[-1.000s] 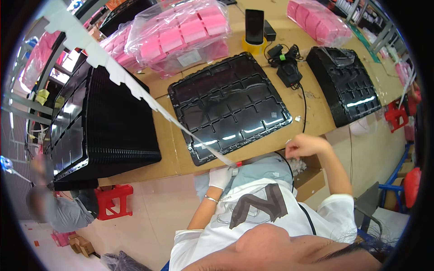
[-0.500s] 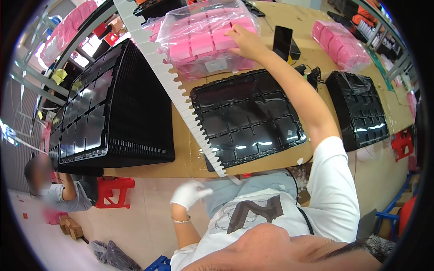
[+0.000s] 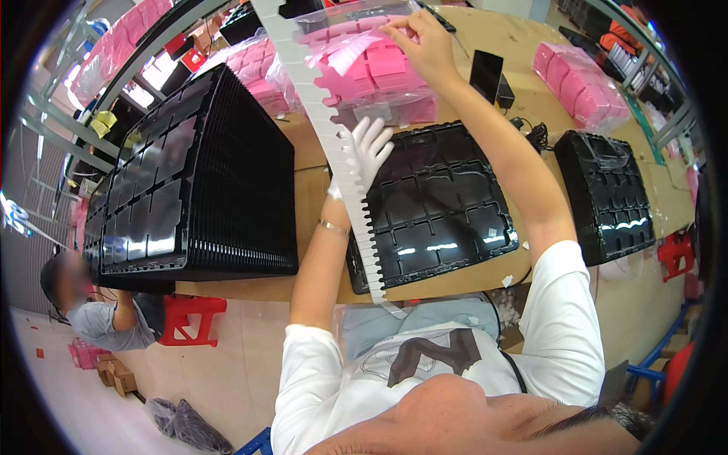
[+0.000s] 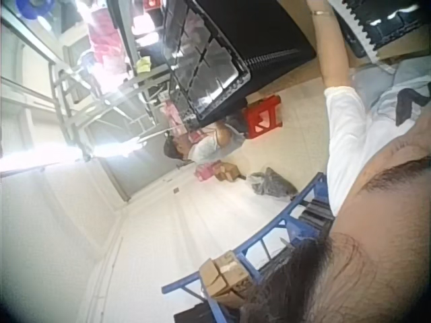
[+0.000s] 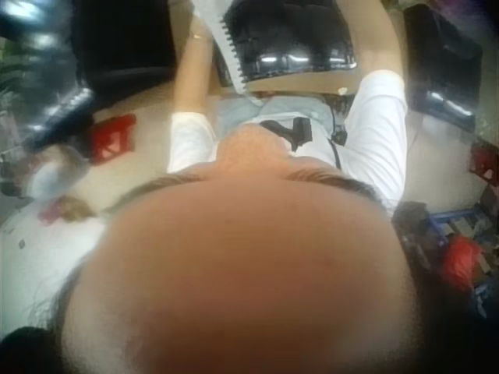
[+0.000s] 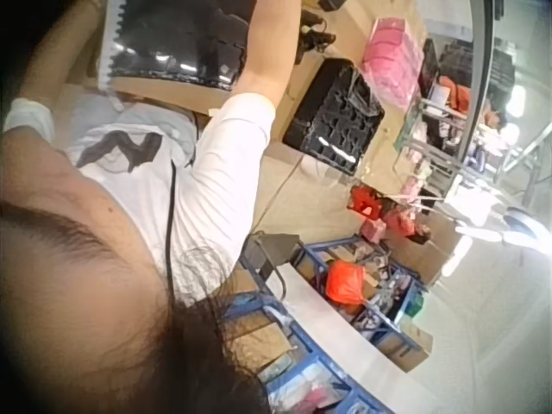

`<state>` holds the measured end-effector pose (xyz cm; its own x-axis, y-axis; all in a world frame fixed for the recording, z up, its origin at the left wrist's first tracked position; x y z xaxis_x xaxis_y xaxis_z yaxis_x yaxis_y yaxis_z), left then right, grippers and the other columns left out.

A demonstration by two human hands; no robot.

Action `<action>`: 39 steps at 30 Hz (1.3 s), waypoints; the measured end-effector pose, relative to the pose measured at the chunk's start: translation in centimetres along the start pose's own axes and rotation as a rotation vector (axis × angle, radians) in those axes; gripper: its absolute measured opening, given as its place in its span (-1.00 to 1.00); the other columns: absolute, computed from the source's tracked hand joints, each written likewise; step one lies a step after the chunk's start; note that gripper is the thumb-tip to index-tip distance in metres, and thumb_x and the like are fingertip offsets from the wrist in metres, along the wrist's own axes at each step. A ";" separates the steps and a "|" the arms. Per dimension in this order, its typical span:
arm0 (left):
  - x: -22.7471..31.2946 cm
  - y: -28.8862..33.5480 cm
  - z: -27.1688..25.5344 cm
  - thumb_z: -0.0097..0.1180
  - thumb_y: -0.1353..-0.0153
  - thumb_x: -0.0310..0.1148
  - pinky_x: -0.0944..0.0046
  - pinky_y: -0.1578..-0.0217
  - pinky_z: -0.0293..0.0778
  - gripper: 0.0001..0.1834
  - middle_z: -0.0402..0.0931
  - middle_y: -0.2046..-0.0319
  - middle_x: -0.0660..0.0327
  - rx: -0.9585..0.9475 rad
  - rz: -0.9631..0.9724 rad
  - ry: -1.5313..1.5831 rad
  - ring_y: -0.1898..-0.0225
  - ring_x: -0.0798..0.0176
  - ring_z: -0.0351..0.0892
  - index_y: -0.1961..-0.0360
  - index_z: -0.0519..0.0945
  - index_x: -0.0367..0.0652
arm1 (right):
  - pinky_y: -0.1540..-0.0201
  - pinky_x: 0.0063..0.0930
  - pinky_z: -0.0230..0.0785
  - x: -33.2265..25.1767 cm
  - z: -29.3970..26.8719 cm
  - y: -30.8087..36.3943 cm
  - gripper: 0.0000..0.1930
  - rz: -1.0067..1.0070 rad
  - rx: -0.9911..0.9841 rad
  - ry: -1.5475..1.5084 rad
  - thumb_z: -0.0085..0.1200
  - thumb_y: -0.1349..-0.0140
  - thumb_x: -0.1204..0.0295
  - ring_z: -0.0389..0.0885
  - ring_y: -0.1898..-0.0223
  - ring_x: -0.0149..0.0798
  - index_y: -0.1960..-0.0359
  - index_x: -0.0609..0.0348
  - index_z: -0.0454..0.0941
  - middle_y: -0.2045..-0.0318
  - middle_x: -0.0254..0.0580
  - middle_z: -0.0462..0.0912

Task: The person assembles plastic components by hand, inserting pink foam inserts into black plastic trays and applying white adhesive strips to them.

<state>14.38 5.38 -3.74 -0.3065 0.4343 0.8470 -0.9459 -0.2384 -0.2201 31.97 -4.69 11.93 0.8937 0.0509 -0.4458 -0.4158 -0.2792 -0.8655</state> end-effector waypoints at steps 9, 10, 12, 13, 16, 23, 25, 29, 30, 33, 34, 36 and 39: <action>1.6 -1.4 -0.4 0.19 -0.21 0.09 0.43 0.52 0.17 -0.62 0.36 0.56 0.47 0.306 0.030 0.799 0.62 0.47 0.18 0.25 0.56 0.01 | 0.45 -0.59 0.23 4.4 -6.0 12.1 -0.57 0.474 0.308 -0.250 0.23 -0.22 0.10 0.39 0.45 -0.43 0.14 0.25 0.56 0.36 -0.32 0.50; 1.5 -0.5 -2.2 0.17 -0.26 0.03 0.44 0.53 0.16 -0.67 0.33 0.59 0.48 0.252 0.027 0.790 0.64 0.48 0.17 0.28 0.55 0.01 | 0.46 -0.64 0.23 5.0 -5.7 13.4 -0.50 0.840 0.159 -0.430 0.14 -0.25 -0.02 0.40 0.46 -0.47 0.11 0.23 0.51 0.31 -0.32 0.54; 1.9 0.7 -2.4 0.12 -0.34 -0.11 0.47 0.57 0.19 -0.76 0.31 0.65 0.49 0.358 0.038 0.730 0.66 0.51 0.18 0.37 0.55 -0.01 | 0.47 -0.68 0.22 5.7 -5.1 15.3 -0.42 1.210 0.008 -0.603 0.05 -0.28 -0.14 0.41 0.47 -0.51 0.09 0.21 0.46 0.26 -0.32 0.58; 1.6 1.3 -2.9 0.11 -0.35 -0.13 0.47 0.58 0.20 -0.77 0.32 0.65 0.48 0.398 0.034 0.705 0.66 0.52 0.19 0.37 0.55 -0.02 | 0.51 -0.68 0.20 5.5 -4.2 15.6 -0.37 1.263 -0.106 -0.944 0.01 -0.25 -0.22 0.40 0.48 -0.52 0.07 0.18 0.46 0.26 -0.33 0.59; 1.5 4.2 -5.8 0.10 -0.36 -0.20 0.47 0.62 0.23 -0.81 0.36 0.65 0.44 0.319 0.026 0.722 0.67 0.52 0.22 0.33 0.55 -0.06 | 0.49 -0.64 0.24 4.4 -1.4 15.6 -0.41 1.277 -0.235 -1.482 0.04 -0.25 -0.20 0.45 0.45 -0.51 0.07 0.11 0.49 0.29 -0.36 0.61; 1.0 10.9 -4.3 0.18 -0.31 -0.26 0.48 0.59 0.28 -0.83 0.43 0.53 0.37 0.729 -0.194 0.078 0.60 0.53 0.31 0.27 0.55 -0.12 | 0.28 -0.62 0.36 2.8 -6.7 17.2 -0.72 1.093 -0.118 -0.911 0.28 -0.20 0.22 0.55 0.34 -0.51 0.26 0.19 0.63 0.37 -0.38 0.63; 1.8 12.1 -1.0 0.23 -0.28 -0.24 0.49 0.59 0.30 -0.75 0.53 0.45 0.29 0.668 -0.395 -0.653 0.57 0.51 0.42 0.23 0.57 -0.22 | 0.32 -0.65 0.33 1.1 -10.6 19.0 -0.75 1.049 -0.131 -0.506 0.30 -0.18 0.29 0.51 0.37 -0.56 0.33 0.25 0.64 0.42 -0.41 0.61; -1.6 16.9 -0.4 0.31 -0.16 -0.15 0.33 0.47 0.43 -0.69 0.54 0.57 0.27 0.465 -0.363 -1.106 0.53 0.39 0.50 0.45 0.62 -0.20 | 0.40 -0.68 0.26 1.3 -14.9 25.5 -0.78 0.969 -0.198 -0.181 0.32 -0.15 0.35 0.42 0.47 -0.59 0.39 0.26 0.62 0.53 -0.48 0.53; -2.0 17.6 0.9 0.33 -0.12 -0.13 0.35 0.51 0.40 -0.68 0.50 0.61 0.29 0.482 -0.281 -1.163 0.59 0.41 0.46 0.49 0.63 -0.19 | 0.42 -0.67 0.24 1.3 -15.8 26.9 -0.79 0.953 -0.213 -0.159 0.33 -0.14 0.36 0.39 0.49 -0.59 0.40 0.26 0.62 0.55 -0.49 0.51; -2.6 19.5 2.3 0.30 -0.15 -0.15 0.27 0.36 0.48 -0.69 0.60 0.50 0.19 0.493 -0.427 -1.254 0.45 0.26 0.59 0.40 0.63 -0.22 | 0.46 -0.65 0.20 1.7 -17.5 30.3 -0.79 0.936 -0.247 -0.071 0.35 -0.11 0.37 0.35 0.52 -0.59 0.40 0.25 0.62 0.57 -0.50 0.49; -3.0 20.0 2.6 0.28 -0.18 -0.15 0.25 0.25 0.52 -0.69 0.67 0.40 0.12 0.524 -0.526 -1.237 0.34 0.14 0.68 0.34 0.63 -0.23 | 0.47 -0.64 0.18 1.8 -17.7 31.0 -0.80 0.930 -0.258 -0.003 0.36 -0.10 0.38 0.33 0.53 -0.59 0.39 0.24 0.62 0.57 -0.50 0.48; -2.9 20.5 3.8 0.27 -0.19 -0.16 0.26 0.23 0.53 -0.68 0.69 0.38 0.12 0.538 -0.529 -1.156 0.32 0.18 0.69 0.22 0.65 -0.22 | 0.45 -0.56 0.22 1.9 -17.5 31.9 -0.77 0.932 -0.231 -0.004 0.38 -0.05 0.37 0.39 0.50 -0.50 0.37 0.24 0.61 0.59 -0.43 0.48; -3.7 21.3 3.9 0.35 -0.13 -0.26 0.34 0.38 0.54 -0.67 0.59 0.52 0.18 0.671 -0.469 -0.929 0.48 0.36 0.59 0.36 0.59 -0.37 | 0.40 -0.44 0.28 1.3 -16.7 31.3 -0.71 0.655 -0.312 0.284 0.40 0.00 0.35 0.44 0.46 -0.33 0.30 0.22 0.61 0.58 -0.31 0.49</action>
Point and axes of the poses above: each hand's wrist, its own y-axis away from the middle knuckle, its own z-axis out of the palm, x = y × z, the point moved 2 cm from there along -y, towards the middle knuckle
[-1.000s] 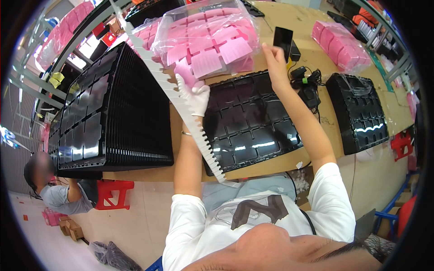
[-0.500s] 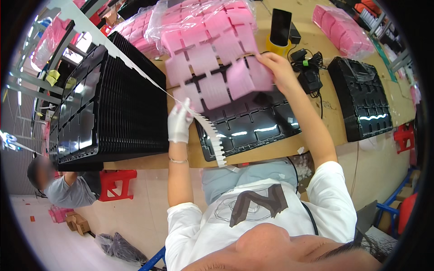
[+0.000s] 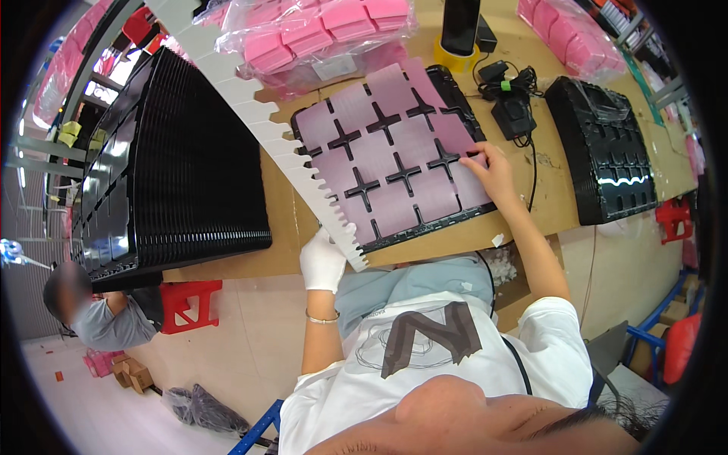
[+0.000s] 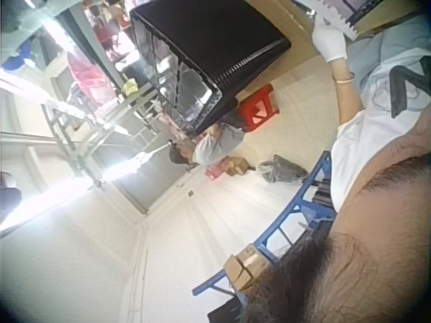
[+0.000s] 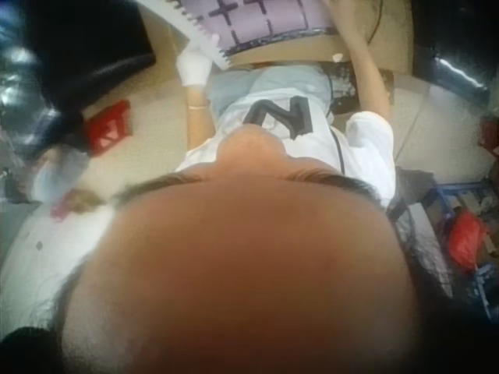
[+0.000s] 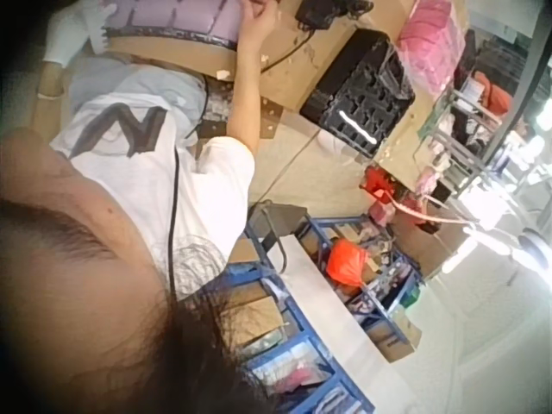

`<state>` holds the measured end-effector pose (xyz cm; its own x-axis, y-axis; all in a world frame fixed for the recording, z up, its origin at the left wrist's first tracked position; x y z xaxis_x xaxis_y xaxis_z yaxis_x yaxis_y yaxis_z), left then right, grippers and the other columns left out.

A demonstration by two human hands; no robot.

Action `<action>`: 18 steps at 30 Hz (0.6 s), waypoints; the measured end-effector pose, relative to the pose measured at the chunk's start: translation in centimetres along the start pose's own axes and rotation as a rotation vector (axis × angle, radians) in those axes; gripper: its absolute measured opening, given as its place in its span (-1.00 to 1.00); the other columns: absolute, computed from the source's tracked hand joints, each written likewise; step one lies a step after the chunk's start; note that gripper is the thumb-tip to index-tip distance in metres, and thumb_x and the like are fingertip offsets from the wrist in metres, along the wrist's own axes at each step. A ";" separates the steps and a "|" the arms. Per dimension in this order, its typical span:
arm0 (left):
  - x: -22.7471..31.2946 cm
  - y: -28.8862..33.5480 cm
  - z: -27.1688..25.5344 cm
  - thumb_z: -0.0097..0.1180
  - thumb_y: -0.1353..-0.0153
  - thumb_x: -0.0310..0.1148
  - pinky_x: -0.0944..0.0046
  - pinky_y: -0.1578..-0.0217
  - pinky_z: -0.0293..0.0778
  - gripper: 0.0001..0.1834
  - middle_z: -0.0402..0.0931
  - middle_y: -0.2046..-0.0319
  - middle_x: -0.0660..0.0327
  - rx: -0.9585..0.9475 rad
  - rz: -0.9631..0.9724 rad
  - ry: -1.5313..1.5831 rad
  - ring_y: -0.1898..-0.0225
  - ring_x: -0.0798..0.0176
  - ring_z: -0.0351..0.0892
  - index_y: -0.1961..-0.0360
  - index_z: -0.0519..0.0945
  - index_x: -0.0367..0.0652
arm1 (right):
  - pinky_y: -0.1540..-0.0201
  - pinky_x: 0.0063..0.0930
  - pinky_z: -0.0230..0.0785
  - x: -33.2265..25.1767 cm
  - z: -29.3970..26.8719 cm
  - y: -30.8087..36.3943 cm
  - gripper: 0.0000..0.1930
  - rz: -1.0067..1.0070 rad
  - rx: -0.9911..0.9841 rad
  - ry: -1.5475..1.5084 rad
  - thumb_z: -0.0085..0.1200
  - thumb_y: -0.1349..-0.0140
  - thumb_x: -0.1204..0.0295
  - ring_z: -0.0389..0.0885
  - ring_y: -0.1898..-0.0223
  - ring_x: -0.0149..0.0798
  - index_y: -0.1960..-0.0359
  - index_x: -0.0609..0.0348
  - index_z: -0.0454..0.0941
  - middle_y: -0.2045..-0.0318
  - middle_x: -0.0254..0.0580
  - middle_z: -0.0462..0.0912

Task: The person assembles plastic components by hand, inserting pink foam inserts into black plastic trays and applying white adhesive strips to them.

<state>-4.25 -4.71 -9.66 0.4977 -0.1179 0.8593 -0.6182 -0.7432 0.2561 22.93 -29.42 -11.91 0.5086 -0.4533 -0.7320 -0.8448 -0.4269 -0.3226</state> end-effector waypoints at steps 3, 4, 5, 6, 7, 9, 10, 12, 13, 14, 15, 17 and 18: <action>1.5 0.3 0.1 0.35 -0.14 -0.25 0.33 0.36 0.56 -0.62 0.61 0.47 0.13 0.029 -0.008 0.014 0.46 0.35 0.62 0.34 0.57 -0.44 | 0.35 -0.34 0.31 -0.2 0.0 -0.1 -0.65 -0.059 0.077 0.037 0.41 0.03 0.33 0.46 0.43 -0.20 0.24 0.20 0.59 0.60 -0.24 0.47; 1.6 0.1 0.1 0.34 -0.15 -0.25 0.33 0.37 0.56 -0.64 0.61 0.45 0.13 0.046 0.017 -0.045 0.47 0.35 0.62 0.35 0.58 -0.42 | 0.34 -0.34 0.30 -0.2 -0.1 -0.1 -0.64 -0.022 0.069 0.068 0.41 0.03 0.33 0.45 0.43 -0.21 0.22 0.18 0.59 0.60 -0.26 0.46; 1.7 0.1 0.1 0.33 -0.15 -0.25 0.33 0.37 0.56 -0.66 0.62 0.44 0.12 0.063 0.043 -0.104 0.47 0.34 0.62 0.36 0.58 -0.39 | 0.34 -0.34 0.30 -0.3 -0.2 0.0 -0.63 0.016 0.062 0.100 0.40 0.03 0.32 0.45 0.43 -0.21 0.21 0.17 0.58 0.61 -0.28 0.45; 1.3 -0.1 0.0 0.33 -0.15 -0.25 0.33 0.37 0.56 -0.66 0.62 0.44 0.12 0.066 0.040 -0.105 0.47 0.34 0.62 0.36 0.58 -0.39 | 0.34 -0.34 0.30 -0.4 -0.3 0.0 -0.63 0.016 0.059 0.098 0.40 0.03 0.32 0.45 0.43 -0.21 0.21 0.17 0.58 0.61 -0.28 0.45; 0.8 -0.3 -0.1 0.31 -0.17 -0.24 0.32 0.38 0.55 -0.67 0.62 0.46 0.13 0.068 0.084 -0.239 0.49 0.32 0.62 0.40 0.57 -0.36 | 0.33 -0.34 0.30 -0.5 -0.5 0.1 -0.64 -0.008 0.046 0.091 0.40 0.03 0.34 0.45 0.43 -0.22 0.21 0.17 0.58 0.61 -0.30 0.45; 0.6 -0.4 -0.1 0.30 -0.18 -0.22 0.31 0.40 0.54 -0.67 0.62 0.49 0.13 0.068 0.128 -0.372 0.51 0.30 0.61 0.43 0.57 -0.33 | 0.33 -0.34 0.30 -0.7 -0.7 0.1 -0.65 -0.031 0.031 0.086 0.40 0.03 0.35 0.44 0.43 -0.22 0.22 0.17 0.58 0.61 -0.31 0.44; 0.5 -0.3 0.0 0.29 -0.17 -0.19 0.29 0.41 0.53 -0.66 0.59 0.54 0.15 0.037 0.063 -0.204 0.53 0.26 0.60 0.47 0.56 -0.29 | 0.33 -0.34 0.30 -0.9 -0.7 0.1 -0.66 -0.046 0.032 0.073 0.40 0.03 0.37 0.44 0.43 -0.23 0.22 0.17 0.58 0.62 -0.32 0.43; 0.6 -0.2 0.2 0.29 -0.17 -0.16 0.27 0.42 0.51 -0.65 0.57 0.60 0.16 0.004 -0.005 -0.036 0.55 0.22 0.58 0.50 0.55 -0.26 | 0.32 -0.34 0.30 -0.9 -0.7 0.2 -0.67 -0.059 0.031 0.060 0.40 0.03 0.39 0.43 0.43 -0.23 0.23 0.17 0.58 0.62 -0.32 0.43; 1.0 -0.3 0.1 0.29 -0.16 -0.15 0.24 0.42 0.50 -0.65 0.54 0.62 0.17 0.028 0.054 -0.194 0.57 0.19 0.56 0.51 0.54 -0.24 | 0.32 -0.34 0.30 -0.8 -0.6 0.2 -0.67 -0.041 0.024 0.062 0.40 0.03 0.40 0.43 0.44 -0.23 0.23 0.18 0.58 0.62 -0.32 0.42; 1.1 -0.3 0.1 0.30 -0.15 -0.15 0.22 0.42 0.48 -0.64 0.52 0.64 0.17 0.053 0.113 -0.352 0.58 0.16 0.54 0.51 0.53 -0.23 | 0.32 -0.34 0.30 -0.6 -0.6 0.2 -0.67 -0.023 0.016 0.065 0.39 0.04 0.41 0.43 0.44 -0.23 0.24 0.18 0.57 0.62 -0.32 0.42; 1.1 -0.5 0.1 0.30 -0.15 -0.15 0.22 0.42 0.48 -0.64 0.52 0.64 0.17 0.052 0.110 -0.352 0.58 0.16 0.54 0.51 0.53 -0.23 | 0.32 -0.34 0.30 -0.5 -0.4 0.1 -0.67 -0.022 0.013 0.065 0.39 0.04 0.41 0.43 0.44 -0.23 0.24 0.18 0.57 0.62 -0.32 0.42; 1.0 -0.6 0.2 0.33 -0.12 -0.13 0.21 0.40 0.49 -0.64 0.52 0.61 0.17 0.015 0.096 -0.278 0.56 0.12 0.53 0.48 0.54 -0.22 | 0.33 -0.34 0.30 -0.3 -0.4 0.2 -0.67 -0.026 0.046 0.076 0.39 0.04 0.41 0.42 0.44 -0.24 0.24 0.18 0.57 0.64 -0.33 0.41; 1.2 -0.4 0.1 0.33 -0.12 -0.13 0.21 0.40 0.49 -0.64 0.52 0.61 0.17 0.015 0.095 -0.278 0.56 0.12 0.53 0.48 0.54 -0.22 | 0.33 -0.34 0.30 -0.3 -0.4 0.2 -0.67 -0.026 0.045 0.077 0.39 0.04 0.41 0.42 0.44 -0.24 0.24 0.18 0.57 0.64 -0.33 0.41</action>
Point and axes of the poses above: each hand's wrist, its own y-axis away from the middle knuckle, its own z-axis out of the palm, x = y × z, the point moved 2 cm from there along -y, towards the middle knuckle
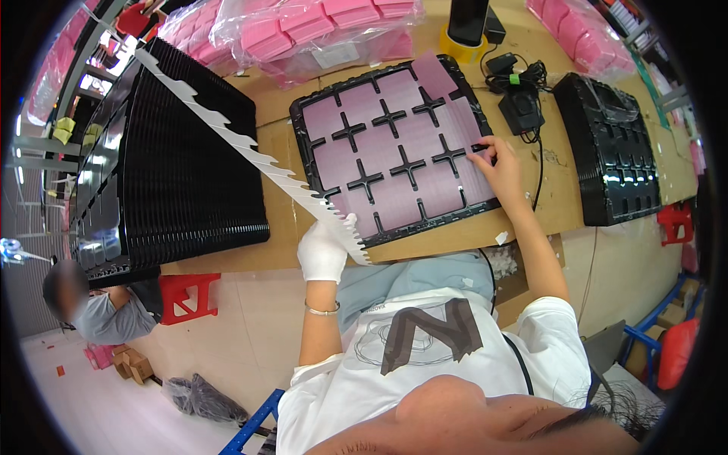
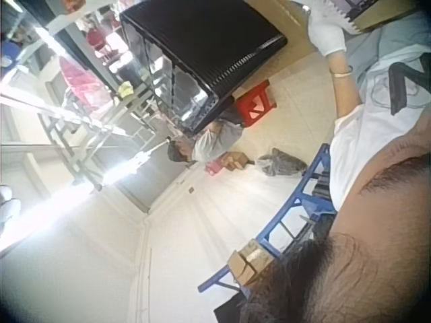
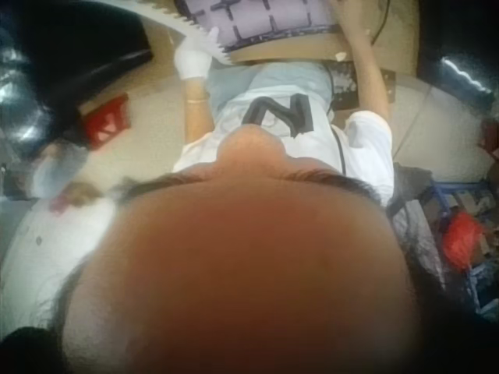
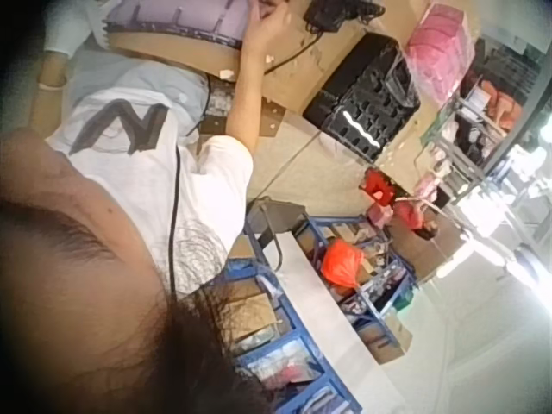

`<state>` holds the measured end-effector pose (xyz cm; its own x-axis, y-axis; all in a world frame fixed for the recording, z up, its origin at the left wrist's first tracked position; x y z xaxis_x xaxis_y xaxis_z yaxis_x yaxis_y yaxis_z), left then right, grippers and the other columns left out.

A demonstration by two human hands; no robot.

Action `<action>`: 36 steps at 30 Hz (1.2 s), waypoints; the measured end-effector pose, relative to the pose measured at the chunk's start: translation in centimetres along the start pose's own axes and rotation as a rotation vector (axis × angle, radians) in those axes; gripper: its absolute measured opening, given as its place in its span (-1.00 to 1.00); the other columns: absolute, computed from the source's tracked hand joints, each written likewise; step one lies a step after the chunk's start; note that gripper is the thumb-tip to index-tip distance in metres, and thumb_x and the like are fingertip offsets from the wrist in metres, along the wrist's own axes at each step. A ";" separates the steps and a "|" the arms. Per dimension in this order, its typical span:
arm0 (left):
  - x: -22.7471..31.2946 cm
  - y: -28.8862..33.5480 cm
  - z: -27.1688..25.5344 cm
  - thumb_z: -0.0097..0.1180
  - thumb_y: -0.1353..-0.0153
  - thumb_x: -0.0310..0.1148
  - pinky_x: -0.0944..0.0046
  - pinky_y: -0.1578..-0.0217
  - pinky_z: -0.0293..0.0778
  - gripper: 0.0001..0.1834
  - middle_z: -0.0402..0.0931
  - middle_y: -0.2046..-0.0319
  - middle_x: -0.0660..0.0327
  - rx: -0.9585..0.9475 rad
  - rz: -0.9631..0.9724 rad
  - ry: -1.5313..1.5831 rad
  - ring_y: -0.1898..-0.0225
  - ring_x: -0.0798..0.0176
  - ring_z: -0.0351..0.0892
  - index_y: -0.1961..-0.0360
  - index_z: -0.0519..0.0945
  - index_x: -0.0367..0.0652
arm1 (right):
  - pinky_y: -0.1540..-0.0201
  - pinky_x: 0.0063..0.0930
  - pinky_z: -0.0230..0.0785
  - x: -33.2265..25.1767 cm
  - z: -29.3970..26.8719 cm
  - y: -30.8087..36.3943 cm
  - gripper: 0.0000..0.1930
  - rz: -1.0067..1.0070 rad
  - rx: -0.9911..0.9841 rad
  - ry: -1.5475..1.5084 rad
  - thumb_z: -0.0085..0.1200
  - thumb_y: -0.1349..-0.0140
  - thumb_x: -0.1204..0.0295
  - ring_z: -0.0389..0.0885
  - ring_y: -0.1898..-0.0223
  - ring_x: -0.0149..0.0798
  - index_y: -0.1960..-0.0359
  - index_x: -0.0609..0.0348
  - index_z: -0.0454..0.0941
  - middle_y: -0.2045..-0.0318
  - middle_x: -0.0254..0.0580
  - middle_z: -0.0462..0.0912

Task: The person assembles plastic components by hand, inserting pink foam inserts into black plastic trays and applying white adhesive strips to them.

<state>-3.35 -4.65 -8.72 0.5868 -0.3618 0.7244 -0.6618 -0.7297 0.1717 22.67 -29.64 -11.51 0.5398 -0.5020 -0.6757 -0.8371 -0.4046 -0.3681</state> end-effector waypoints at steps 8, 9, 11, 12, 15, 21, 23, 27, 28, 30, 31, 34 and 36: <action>1.6 -0.7 -2.4 0.44 -0.02 -0.13 0.23 0.22 0.52 -0.39 0.54 0.28 0.02 0.265 0.215 -0.112 0.32 0.13 0.54 0.05 0.49 -0.35 | 0.17 -0.29 0.40 -3.0 -1.5 -1.6 -0.70 -0.234 0.408 0.220 0.28 -0.12 0.41 0.51 0.25 -0.07 0.14 0.23 0.53 0.29 -0.11 0.51; 1.7 -1.8 -3.0 0.46 0.01 -0.13 0.17 0.11 0.50 -0.21 0.49 0.16 -0.05 0.287 0.171 -0.226 0.17 0.04 0.52 -0.13 0.36 -0.37 | 0.17 -0.29 0.40 -3.4 -1.7 -2.4 -0.70 -0.235 0.412 0.220 0.28 -0.12 0.41 0.51 0.25 -0.07 0.14 0.23 0.53 0.29 -0.11 0.51; 3.3 -3.5 -4.2 0.44 0.05 -0.15 0.02 -0.02 0.42 -0.32 0.51 0.09 -0.13 0.398 0.268 -0.167 0.02 -0.18 0.50 0.00 0.48 -0.37 | 0.09 -0.25 0.41 -4.6 -1.7 -4.3 -0.72 -0.335 0.371 0.284 0.22 -0.16 0.46 0.53 0.12 0.02 0.11 0.23 0.52 0.23 -0.07 0.54; 3.5 -5.4 -4.1 0.41 0.01 -0.16 0.00 -0.04 0.41 -0.32 0.49 0.03 -0.14 0.383 0.440 -0.301 -0.01 -0.19 0.48 -0.03 0.46 -0.40 | 0.09 -0.22 0.44 -5.1 -1.4 -5.3 -0.76 -0.394 0.309 0.299 0.14 -0.21 0.47 0.57 0.10 0.00 0.09 0.22 0.51 0.16 -0.07 0.57; 4.4 -9.5 -2.1 0.23 -0.18 -0.10 -0.05 -0.18 0.30 -0.36 0.35 -0.20 -0.15 0.280 0.607 -0.455 -0.18 -0.19 0.37 -0.15 0.40 -0.33 | 0.12 -0.24 0.49 -5.2 1.9 -7.7 -0.76 -0.505 0.073 0.298 0.07 -0.25 0.43 0.62 0.15 -0.06 0.06 0.18 0.52 0.03 -0.11 0.59; 3.0 -14.7 2.0 0.04 -0.27 0.07 -0.11 -0.32 0.08 -0.23 0.11 -0.37 -0.16 0.162 0.667 -0.643 -0.38 -0.19 0.12 -0.31 0.27 -0.29 | 0.16 -0.29 0.53 -1.1 6.7 -10.8 -0.65 -0.405 -0.050 0.503 0.00 -0.30 0.29 0.66 0.22 -0.12 -0.07 0.14 0.51 -0.18 -0.16 0.51; 2.9 -15.0 1.8 -0.03 -0.28 0.13 -0.17 -0.34 -0.01 -0.21 0.12 -0.38 -0.13 0.220 0.609 -0.613 -0.40 -0.16 0.07 -0.34 0.26 -0.28 | 0.16 -0.29 0.53 -1.2 6.6 -10.9 -0.63 -0.426 -0.061 0.516 -0.03 -0.31 0.26 0.66 0.22 -0.13 -0.09 0.13 0.50 -0.18 -0.16 0.51; 4.5 -15.6 2.1 -0.14 -0.38 0.06 -0.19 -0.36 -0.07 -0.29 0.09 -0.40 -0.09 0.148 0.760 -0.729 -0.42 -0.08 0.08 -0.35 0.23 -0.27 | 0.16 -0.25 0.51 -0.9 7.6 -11.4 -0.55 -0.563 -0.133 0.555 -0.11 -0.36 0.15 0.66 0.24 -0.13 -0.17 0.11 0.46 -0.21 -0.15 0.48; 4.8 -15.9 2.2 -0.18 -0.39 0.05 -0.18 -0.37 -0.08 -0.31 0.15 -0.38 -0.06 0.100 0.751 -0.719 -0.40 -0.01 0.13 -0.34 0.25 -0.26 | 0.16 -0.25 0.51 -0.6 7.8 -11.6 -0.55 -0.562 -0.134 0.556 -0.11 -0.36 0.15 0.66 0.24 -0.13 -0.17 0.11 0.46 -0.21 -0.15 0.48; 4.0 -16.9 2.3 -0.19 -0.39 0.06 -0.16 -0.37 -0.07 -0.32 0.18 -0.37 -0.06 0.105 0.678 -0.747 -0.40 0.00 0.15 -0.33 0.27 -0.26 | 0.17 -0.23 0.51 0.5 8.0 -12.0 -0.52 -0.408 -0.130 0.670 -0.15 -0.37 0.12 0.66 0.23 -0.13 -0.20 0.10 0.44 -0.24 -0.17 0.47; 3.6 -17.2 2.3 -0.19 -0.40 0.06 -0.15 -0.37 -0.06 -0.33 0.21 -0.35 -0.07 0.114 0.603 -0.774 -0.39 0.01 0.17 -0.32 0.29 -0.26 | 0.17 -0.23 0.51 0.6 8.0 -12.3 -0.52 -0.409 -0.132 0.669 -0.15 -0.37 0.12 0.66 0.23 -0.13 -0.20 0.10 0.44 -0.24 -0.17 0.47; 3.2 -17.8 2.9 -0.15 -0.38 0.03 -0.15 -0.36 -0.04 -0.35 0.27 -0.32 -0.06 0.195 0.642 -0.773 -0.35 0.01 0.24 -0.28 0.33 -0.27 | 0.19 -0.22 0.51 0.8 8.0 -12.8 -0.52 -0.306 -0.167 0.738 -0.17 -0.38 0.13 0.67 0.23 -0.12 -0.22 0.10 0.43 -0.26 -0.18 0.44; 3.0 -18.2 3.0 -0.15 -0.38 0.02 -0.15 -0.36 -0.04 -0.36 0.27 -0.31 -0.06 0.197 0.672 -0.739 -0.35 0.02 0.24 -0.28 0.34 -0.27 | 0.23 -0.22 0.52 0.3 7.9 -12.7 -0.52 -0.396 -0.251 0.671 -0.19 -0.39 0.13 0.69 0.26 -0.13 -0.22 0.11 0.43 -0.27 -0.18 0.44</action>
Point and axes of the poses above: each hand's wrist, its own y-axis away from the middle knuckle, its own z-axis out of the palm, x = y × z, the point moved 2 cm from there along -y, towards the middle knuckle
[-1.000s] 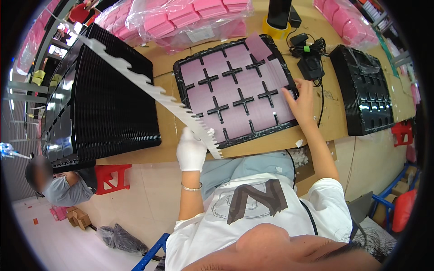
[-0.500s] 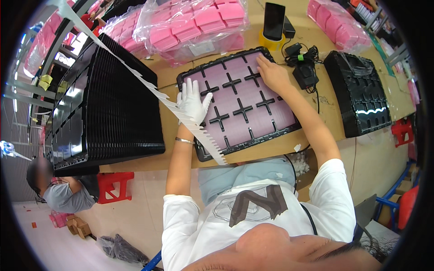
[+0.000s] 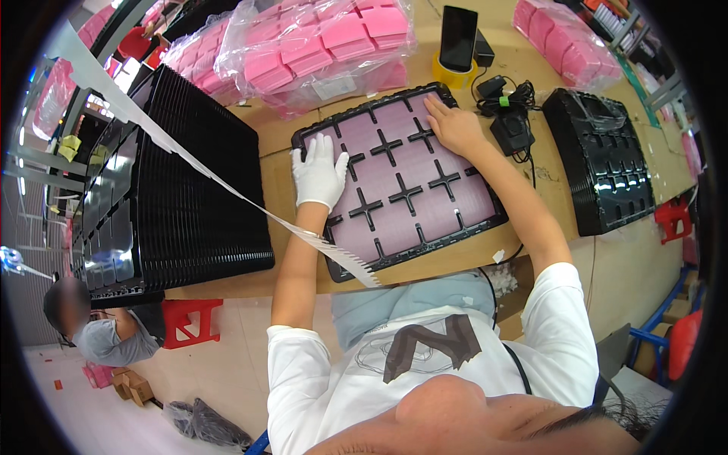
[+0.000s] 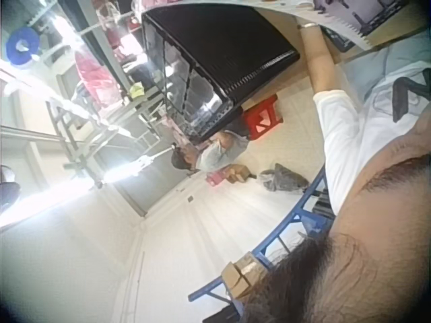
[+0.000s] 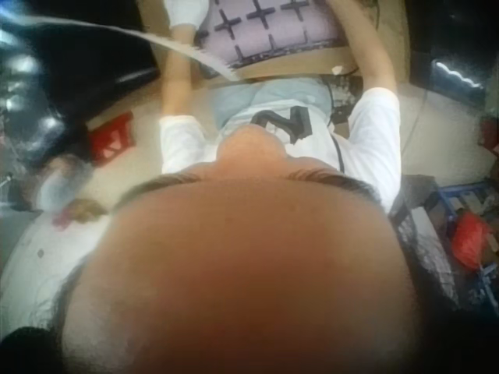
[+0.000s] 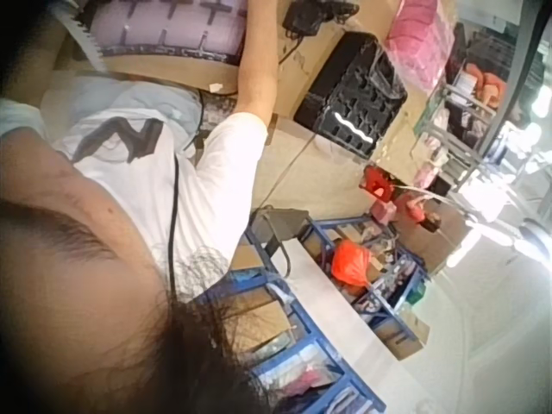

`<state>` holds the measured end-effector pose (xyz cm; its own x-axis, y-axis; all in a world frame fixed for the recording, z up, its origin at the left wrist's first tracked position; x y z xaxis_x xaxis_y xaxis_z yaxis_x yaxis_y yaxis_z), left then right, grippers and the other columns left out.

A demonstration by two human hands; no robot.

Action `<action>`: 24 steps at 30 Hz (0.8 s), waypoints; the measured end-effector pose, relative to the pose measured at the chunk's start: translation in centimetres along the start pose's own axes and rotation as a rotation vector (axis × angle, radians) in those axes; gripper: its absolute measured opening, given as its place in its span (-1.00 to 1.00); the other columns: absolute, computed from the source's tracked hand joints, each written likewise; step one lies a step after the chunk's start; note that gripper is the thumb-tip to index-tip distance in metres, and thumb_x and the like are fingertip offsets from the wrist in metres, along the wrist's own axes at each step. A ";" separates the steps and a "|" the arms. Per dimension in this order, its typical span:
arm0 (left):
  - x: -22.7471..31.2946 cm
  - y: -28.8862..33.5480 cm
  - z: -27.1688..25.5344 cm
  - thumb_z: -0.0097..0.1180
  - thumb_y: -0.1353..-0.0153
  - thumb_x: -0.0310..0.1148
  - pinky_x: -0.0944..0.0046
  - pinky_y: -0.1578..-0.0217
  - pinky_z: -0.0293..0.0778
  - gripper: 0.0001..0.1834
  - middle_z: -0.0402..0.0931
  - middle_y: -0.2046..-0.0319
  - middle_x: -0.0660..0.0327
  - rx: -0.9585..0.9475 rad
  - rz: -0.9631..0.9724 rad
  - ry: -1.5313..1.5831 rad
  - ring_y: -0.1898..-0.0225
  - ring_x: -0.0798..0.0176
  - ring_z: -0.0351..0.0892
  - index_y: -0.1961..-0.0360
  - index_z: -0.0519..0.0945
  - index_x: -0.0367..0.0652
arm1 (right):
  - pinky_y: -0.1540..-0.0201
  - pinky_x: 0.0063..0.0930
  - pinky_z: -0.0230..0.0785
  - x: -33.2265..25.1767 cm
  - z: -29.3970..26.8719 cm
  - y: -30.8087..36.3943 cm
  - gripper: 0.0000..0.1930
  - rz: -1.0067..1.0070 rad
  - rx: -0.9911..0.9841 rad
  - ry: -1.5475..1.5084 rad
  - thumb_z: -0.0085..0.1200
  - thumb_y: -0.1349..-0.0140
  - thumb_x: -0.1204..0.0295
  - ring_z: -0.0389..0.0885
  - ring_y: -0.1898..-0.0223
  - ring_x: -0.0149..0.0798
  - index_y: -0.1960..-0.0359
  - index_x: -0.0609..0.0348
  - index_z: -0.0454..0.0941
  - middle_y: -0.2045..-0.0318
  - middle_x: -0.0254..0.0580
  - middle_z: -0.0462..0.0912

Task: The person assembles plastic components by hand, inserting pink foam inserts into black plastic trays and applying white adhesive strips to them.

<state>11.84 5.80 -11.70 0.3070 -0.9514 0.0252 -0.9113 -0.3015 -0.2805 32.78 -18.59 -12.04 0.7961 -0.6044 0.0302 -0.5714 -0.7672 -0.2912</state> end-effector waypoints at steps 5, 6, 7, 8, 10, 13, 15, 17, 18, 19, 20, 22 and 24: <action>0.0 -0.6 -0.9 -0.09 -0.35 -0.01 -0.15 -0.33 0.01 -0.41 0.36 -0.24 -0.05 0.049 -0.025 -0.040 -0.30 0.01 0.29 -0.19 0.41 -0.27 | 0.27 -0.20 0.53 0.8 0.6 -0.5 -0.53 0.086 0.054 0.052 -0.20 -0.39 0.14 0.71 0.29 -0.14 -0.22 0.08 0.43 -0.23 -0.22 0.48; -0.5 -0.4 -0.4 -0.07 -0.34 -0.02 -0.14 -0.31 0.05 -0.42 0.38 -0.22 -0.06 0.097 0.025 0.022 -0.28 -0.02 0.30 -0.12 0.45 -0.34 | 0.27 -0.19 0.54 0.6 0.4 -0.5 -0.55 0.014 0.053 0.002 -0.19 -0.39 0.14 0.71 0.28 -0.13 -0.19 0.07 0.46 -0.23 -0.22 0.48; -0.2 -1.1 -1.1 -0.07 -0.34 -0.02 -0.14 -0.31 0.05 -0.42 0.38 -0.22 -0.06 0.097 0.027 0.023 -0.28 -0.02 0.30 -0.12 0.45 -0.34 | 0.27 -0.19 0.54 0.8 0.4 -0.4 -0.56 -0.052 0.050 -0.043 -0.18 -0.39 0.15 0.71 0.27 -0.13 -0.17 0.06 0.49 -0.23 -0.23 0.48; 0.3 -1.3 -2.5 -0.07 -0.33 -0.01 -0.12 -0.29 0.07 -0.42 0.40 -0.19 -0.07 0.039 0.011 -0.031 -0.27 -0.04 0.30 -0.08 0.47 -0.37 | 0.27 -0.19 0.54 1.2 0.4 -0.2 -0.56 -0.049 0.043 -0.049 -0.18 -0.39 0.15 0.71 0.27 -0.13 -0.17 0.06 0.49 -0.23 -0.23 0.48; -0.2 -1.3 -2.7 -0.01 -0.30 -0.02 -0.08 -0.23 0.13 -0.43 0.49 -0.10 -0.11 0.102 0.015 -0.160 -0.23 -0.07 0.32 0.08 0.57 -0.44 | 0.26 -0.20 0.54 2.1 0.1 -0.7 -0.60 -0.017 0.049 0.021 -0.17 -0.38 0.17 0.71 0.28 -0.12 -0.10 0.06 0.53 -0.18 -0.24 0.53; -1.0 -0.6 -4.0 0.04 -0.26 -0.09 -0.11 -0.21 0.15 -0.54 0.49 -0.07 -0.16 0.184 0.109 -0.151 -0.22 -0.12 0.34 0.22 0.64 -0.38 | 0.25 -0.22 0.54 3.8 -1.6 0.5 -0.67 -0.106 0.115 -0.091 -0.05 -0.33 0.22 0.69 0.28 -0.06 0.00 0.09 0.58 0.03 -0.16 0.65; -0.8 2.4 -5.7 0.00 -0.29 -0.21 -0.11 -0.20 0.19 -0.62 0.45 -0.10 -0.20 0.180 0.112 -0.091 -0.21 -0.23 0.33 0.13 0.58 -0.35 | 0.21 -0.23 0.53 2.7 -4.2 3.8 -0.73 -0.053 0.135 -0.228 0.02 -0.30 0.27 0.67 0.21 -0.05 0.08 0.11 0.61 0.07 -0.11 0.66; 1.1 6.7 -6.5 0.05 -0.23 -0.26 -0.13 -0.20 0.18 -0.60 0.37 -0.17 -0.21 0.070 0.151 0.087 -0.22 -0.21 0.32 0.02 0.50 -0.34 | 0.21 -0.24 0.53 1.1 -6.5 8.6 -0.77 -0.126 0.204 -0.348 0.06 -0.28 0.32 0.67 0.23 -0.05 0.12 0.12 0.62 0.08 -0.12 0.66; 2.4 9.3 -7.1 0.06 -0.22 -0.23 -0.12 -0.25 0.13 -0.50 0.35 -0.20 -0.18 0.042 0.218 0.125 -0.27 -0.18 0.29 -0.12 0.44 -0.33 | 0.24 -0.27 0.53 0.1 -7.6 11.0 -0.77 -0.155 0.178 -0.390 0.07 -0.28 0.31 0.68 0.28 -0.07 0.11 0.12 0.62 0.08 -0.15 0.67; 3.6 11.5 -7.8 0.07 -0.22 -0.22 -0.13 -0.31 0.07 -0.43 0.35 -0.23 -0.13 -0.067 0.315 0.202 -0.31 -0.14 0.26 -0.20 0.39 -0.31 | 0.27 -0.30 0.54 -0.8 -8.5 13.4 -0.76 -0.175 0.147 -0.428 0.08 -0.28 0.30 0.68 0.32 -0.10 0.11 0.11 0.63 0.07 -0.18 0.67; 4.5 13.5 -7.5 0.07 -0.22 -0.22 -0.10 -0.33 0.06 -0.42 0.36 -0.23 -0.11 -0.205 0.339 0.145 -0.32 -0.09 0.27 -0.22 0.38 -0.30 | 0.27 -0.30 0.54 -1.2 -9.4 15.6 -0.76 -0.169 0.137 -0.430 0.08 -0.28 0.30 0.68 0.32 -0.10 0.11 0.11 0.63 0.07 -0.18 0.67; 4.8 16.0 -8.7 0.03 -0.24 -0.23 -0.05 -0.29 0.14 -0.47 0.42 -0.18 -0.08 -0.279 0.332 0.201 -0.25 -0.03 0.36 -0.18 0.42 -0.31 | 0.35 -0.38 0.53 -1.1 -10.3 19.1 -0.73 -0.193 -0.035 -0.305 0.12 -0.26 0.28 0.68 0.41 -0.17 0.06 0.09 0.62 0.04 -0.26 0.67; 5.0 16.6 -9.8 0.02 -0.25 -0.23 -0.04 -0.27 0.19 -0.49 0.45 -0.16 -0.07 -0.357 0.324 0.221 -0.23 -0.02 0.39 -0.16 0.45 -0.30 | 0.38 -0.41 0.52 -0.4 -10.1 20.3 -0.72 -0.185 -0.030 -0.284 0.13 -0.25 0.27 0.68 0.43 -0.21 0.06 0.09 0.63 0.02 -0.29 0.67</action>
<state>-4.48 -4.55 -6.80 -0.0354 -0.9784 0.2035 -0.9984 0.0436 0.0361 18.86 -36.08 -8.27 0.9083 -0.3733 -0.1888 -0.4140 -0.8669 -0.2776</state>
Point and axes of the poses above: each hand's wrist, its own y-axis away from the middle knuckle, its own z-axis out of the palm, x = y × z, the point moved 2 cm from there along -y, towards the middle knuckle
